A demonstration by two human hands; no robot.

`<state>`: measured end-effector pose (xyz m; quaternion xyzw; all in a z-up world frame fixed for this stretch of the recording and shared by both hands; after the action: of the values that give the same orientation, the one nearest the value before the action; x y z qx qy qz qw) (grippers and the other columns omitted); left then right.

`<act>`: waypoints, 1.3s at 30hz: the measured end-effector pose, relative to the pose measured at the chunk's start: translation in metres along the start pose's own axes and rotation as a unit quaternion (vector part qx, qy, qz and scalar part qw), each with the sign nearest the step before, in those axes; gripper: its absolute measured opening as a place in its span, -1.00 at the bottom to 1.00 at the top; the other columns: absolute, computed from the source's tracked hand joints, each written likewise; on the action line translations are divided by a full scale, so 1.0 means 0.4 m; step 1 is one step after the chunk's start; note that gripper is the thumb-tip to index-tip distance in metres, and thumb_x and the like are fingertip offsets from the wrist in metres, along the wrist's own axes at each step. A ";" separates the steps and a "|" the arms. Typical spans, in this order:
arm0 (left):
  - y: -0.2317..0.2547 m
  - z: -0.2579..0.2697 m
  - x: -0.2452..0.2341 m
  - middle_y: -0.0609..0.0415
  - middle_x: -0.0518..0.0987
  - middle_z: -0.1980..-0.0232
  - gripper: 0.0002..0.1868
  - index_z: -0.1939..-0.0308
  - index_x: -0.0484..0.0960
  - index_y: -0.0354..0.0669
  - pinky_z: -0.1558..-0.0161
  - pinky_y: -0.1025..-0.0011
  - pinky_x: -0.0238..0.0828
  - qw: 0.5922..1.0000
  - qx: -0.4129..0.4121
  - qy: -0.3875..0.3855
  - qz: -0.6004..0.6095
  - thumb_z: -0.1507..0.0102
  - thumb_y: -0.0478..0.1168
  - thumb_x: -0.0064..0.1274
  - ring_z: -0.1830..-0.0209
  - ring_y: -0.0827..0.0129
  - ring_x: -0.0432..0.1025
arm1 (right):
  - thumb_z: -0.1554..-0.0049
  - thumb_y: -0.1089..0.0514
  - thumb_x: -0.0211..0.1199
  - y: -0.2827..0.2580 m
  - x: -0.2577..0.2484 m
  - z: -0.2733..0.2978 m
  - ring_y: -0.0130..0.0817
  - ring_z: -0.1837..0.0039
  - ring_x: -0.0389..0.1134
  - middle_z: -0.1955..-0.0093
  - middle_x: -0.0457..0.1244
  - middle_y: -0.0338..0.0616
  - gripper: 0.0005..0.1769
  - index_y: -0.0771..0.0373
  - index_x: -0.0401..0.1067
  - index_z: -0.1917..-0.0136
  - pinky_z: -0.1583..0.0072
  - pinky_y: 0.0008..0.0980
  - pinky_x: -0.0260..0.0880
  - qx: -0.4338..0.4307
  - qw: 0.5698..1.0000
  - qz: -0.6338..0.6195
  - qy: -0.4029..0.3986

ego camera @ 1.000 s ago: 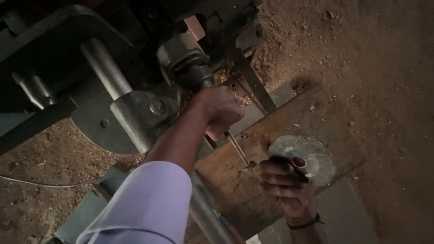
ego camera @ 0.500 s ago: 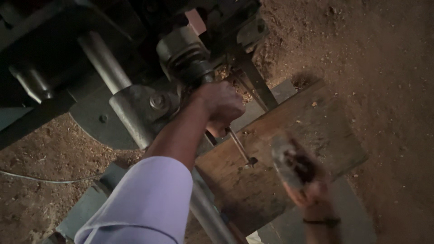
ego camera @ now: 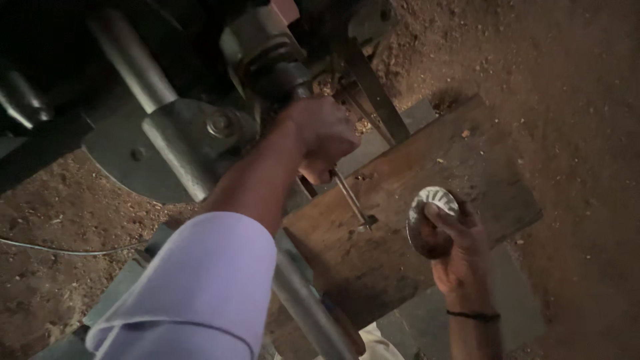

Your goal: The person holds a metal disc and aligns it with a rotating shaft on a machine. The person uses a screwdriver to tighten a central screw, securing the disc to the machinery while steadying the components by hand.

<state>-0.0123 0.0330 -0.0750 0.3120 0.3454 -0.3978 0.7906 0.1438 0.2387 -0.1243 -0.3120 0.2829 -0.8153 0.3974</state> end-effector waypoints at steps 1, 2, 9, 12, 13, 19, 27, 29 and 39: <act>-0.001 -0.001 0.006 0.05 0.67 0.07 -0.67 0.28 0.72 0.00 -0.03 0.14 0.54 1.000 -0.007 -0.011 0.003 0.02 0.03 0.36 -0.04 0.11 0.55 | -0.10 0.30 0.42 -0.004 0.002 0.005 -0.43 0.02 0.39 -0.03 0.35 -0.17 -0.45 0.32 0.40 -0.36 0.01 -0.38 0.43 -0.004 1.000 0.020 0.021; -0.004 -0.002 0.010 0.06 0.68 0.07 -0.68 0.28 0.71 0.01 -0.02 0.13 0.55 1.000 -0.015 -0.022 0.004 0.00 0.03 0.36 -0.03 0.12 0.56 | -0.07 0.30 0.42 -0.008 0.010 0.009 -0.45 0.01 0.41 -0.04 0.35 -0.20 -0.43 0.31 0.41 -0.35 -0.04 -0.39 0.48 -0.010 0.998 0.040 0.041; -0.002 -0.004 0.010 0.04 0.70 0.18 -0.70 0.34 0.72 -0.02 0.03 0.11 0.58 0.999 -0.007 -0.032 -0.018 -0.04 0.06 0.33 0.08 0.11 0.60 | 0.06 0.06 0.55 -0.063 0.135 0.034 -0.26 -0.02 0.50 -0.08 0.42 -0.08 -0.38 0.28 0.54 -0.25 0.03 -0.32 0.57 -0.110 0.910 0.393 0.072; -0.005 -0.001 0.000 0.04 0.69 0.19 -0.71 0.37 0.72 -0.04 0.09 0.09 0.61 1.000 -0.013 -0.026 0.004 -0.03 0.05 0.32 0.09 0.09 0.59 | 0.11 -0.01 0.59 -0.056 0.138 0.031 -0.27 -0.03 0.51 -0.08 0.41 -0.10 -0.36 0.24 0.54 -0.21 0.01 -0.32 0.62 -0.076 0.887 0.447 0.087; -0.005 0.001 0.006 0.04 0.68 0.19 -0.71 0.36 0.72 -0.01 0.10 0.09 0.61 0.999 -0.023 -0.035 0.019 -0.03 0.06 0.33 0.09 0.09 0.59 | 0.12 -0.02 0.60 -0.046 0.123 0.033 -0.28 -0.01 0.50 -0.07 0.40 -0.12 -0.35 0.22 0.52 -0.20 0.04 -0.31 0.61 -0.044 0.877 0.466 0.104; -0.007 -0.016 0.024 0.05 0.67 0.17 -0.70 0.34 0.72 0.04 0.07 0.09 0.59 0.999 -0.015 -0.045 0.022 0.00 0.07 0.35 0.08 0.10 0.58 | 0.02 -0.01 0.58 -0.074 0.155 0.015 -0.35 0.05 0.47 0.04 0.45 -0.05 -0.53 0.34 0.56 -0.03 0.01 -0.35 0.51 -0.180 0.868 0.459 0.068; -0.017 -0.036 0.029 0.02 0.69 0.18 -0.72 0.35 0.74 0.02 0.07 0.10 0.59 0.997 0.008 -0.079 -0.005 -0.01 0.05 0.35 0.07 0.09 0.60 | -0.08 0.03 0.52 -0.088 0.185 0.043 -0.48 0.01 0.48 0.02 0.45 -0.15 -0.64 0.27 0.57 -0.06 -0.04 -0.42 0.55 -0.251 0.893 0.370 0.042; -0.008 -0.038 0.044 0.02 0.69 0.18 -0.72 0.35 0.74 0.01 0.07 0.10 0.59 0.996 0.011 -0.089 -0.002 -0.01 0.05 0.34 0.07 0.09 0.60 | -0.12 0.05 0.50 -0.081 0.175 0.015 -0.49 0.05 0.47 0.04 0.47 -0.17 -0.68 0.25 0.60 -0.06 -0.01 -0.43 0.54 -0.189 0.906 0.378 0.039; -0.015 -0.059 0.066 -0.11 0.68 0.18 -0.47 0.38 0.74 -0.13 0.08 0.06 0.55 0.999 0.038 0.000 0.010 0.08 0.24 0.41 0.09 0.00 0.59 | -0.12 -0.13 0.41 -0.049 0.159 0.031 -0.43 0.07 0.52 -0.02 0.49 -0.21 -0.57 0.12 0.59 -0.16 0.06 -0.37 0.54 -0.094 0.905 0.412 0.044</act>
<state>-0.0128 0.0372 -0.1105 0.3454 0.3272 -0.4026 0.7820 0.1128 0.1940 -0.0844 -0.1668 0.4789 -0.5613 0.6541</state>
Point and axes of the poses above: each hand's wrist, its own z-axis away from the middle knuckle, its own x-axis out of the palm, y = z × x, the point moved 9 cm from there along -z, towards the middle knuckle
